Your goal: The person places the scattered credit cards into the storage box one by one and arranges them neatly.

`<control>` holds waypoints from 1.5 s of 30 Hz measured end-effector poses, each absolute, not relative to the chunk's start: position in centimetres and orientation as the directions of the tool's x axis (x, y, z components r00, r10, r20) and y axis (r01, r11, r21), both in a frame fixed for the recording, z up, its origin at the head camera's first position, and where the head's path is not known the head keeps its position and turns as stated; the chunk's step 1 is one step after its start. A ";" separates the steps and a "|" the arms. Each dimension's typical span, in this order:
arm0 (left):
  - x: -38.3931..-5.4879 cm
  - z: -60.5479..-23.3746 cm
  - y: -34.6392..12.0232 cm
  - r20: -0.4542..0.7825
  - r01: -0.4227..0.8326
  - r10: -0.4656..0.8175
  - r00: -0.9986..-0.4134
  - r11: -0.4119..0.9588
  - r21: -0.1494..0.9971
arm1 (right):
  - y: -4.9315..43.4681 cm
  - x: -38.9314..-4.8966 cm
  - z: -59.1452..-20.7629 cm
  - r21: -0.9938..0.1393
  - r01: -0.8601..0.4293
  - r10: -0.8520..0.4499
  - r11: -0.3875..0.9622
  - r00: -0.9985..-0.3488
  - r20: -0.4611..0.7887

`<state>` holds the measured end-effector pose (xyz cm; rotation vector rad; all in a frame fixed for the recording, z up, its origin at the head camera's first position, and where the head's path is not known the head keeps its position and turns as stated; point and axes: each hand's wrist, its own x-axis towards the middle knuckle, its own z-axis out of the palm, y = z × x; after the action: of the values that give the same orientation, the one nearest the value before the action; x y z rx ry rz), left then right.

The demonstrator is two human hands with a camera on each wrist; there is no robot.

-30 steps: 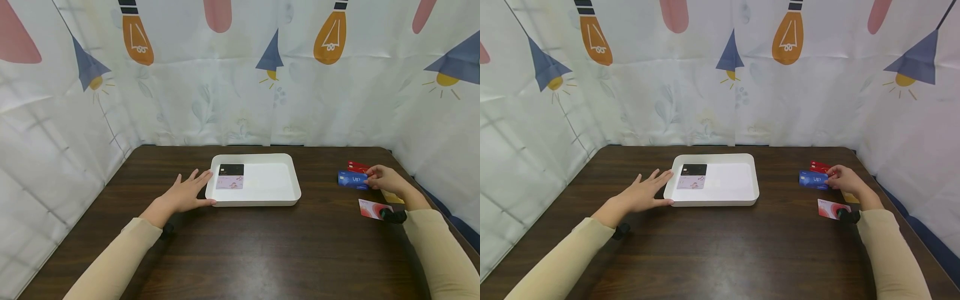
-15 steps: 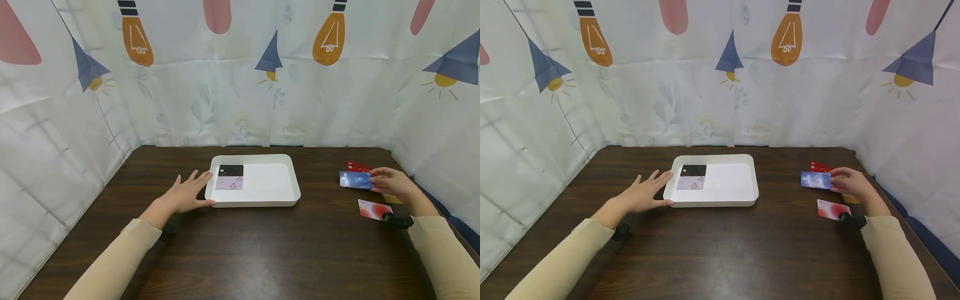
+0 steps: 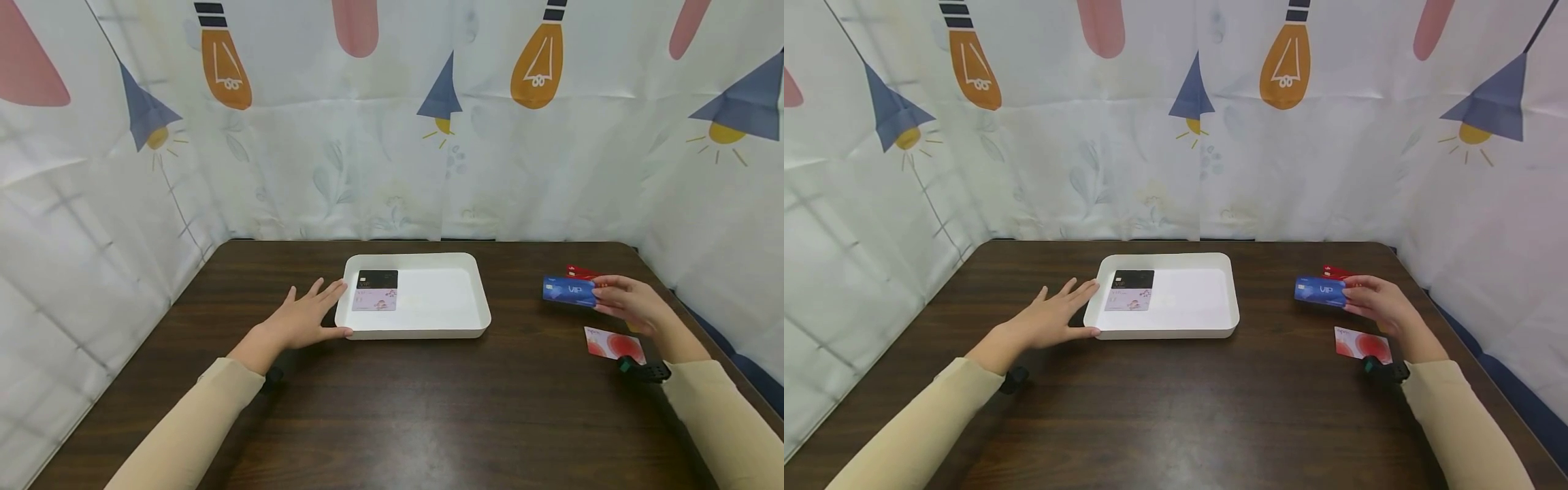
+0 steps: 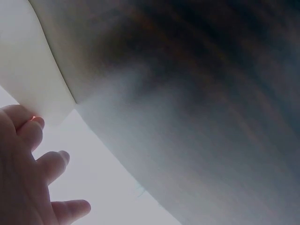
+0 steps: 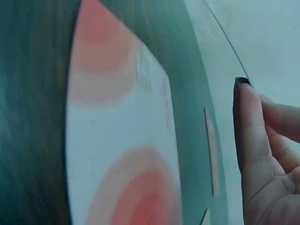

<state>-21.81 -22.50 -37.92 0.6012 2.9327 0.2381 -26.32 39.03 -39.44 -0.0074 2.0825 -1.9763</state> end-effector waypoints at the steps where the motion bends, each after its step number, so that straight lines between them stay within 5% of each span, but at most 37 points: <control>1: -21.8 -37.9 -22.5 -0.104 0.377 0.399 -0.911 0.908 0.181 | 38.7 -26.3 -39.3 -0.982 0.171 -0.186 0.075 -0.965 -0.183; 23: -21.8 -37.8 -22.6 -0.103 0.376 0.398 -0.911 0.908 0.183 | 31.4 -25.4 -37.0 -0.968 0.186 -0.245 -0.169 -0.959 -0.142; 45: -21.8 -37.9 -22.5 -0.102 0.377 0.398 -0.912 0.909 0.177 | 24.2 -25.4 -36.4 -0.985 0.166 -0.317 -0.042 -0.937 -0.145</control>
<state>-21.78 -22.49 -37.95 0.5995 2.9360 0.2317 -25.37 24.22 -36.41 -0.1590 1.9103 -2.0470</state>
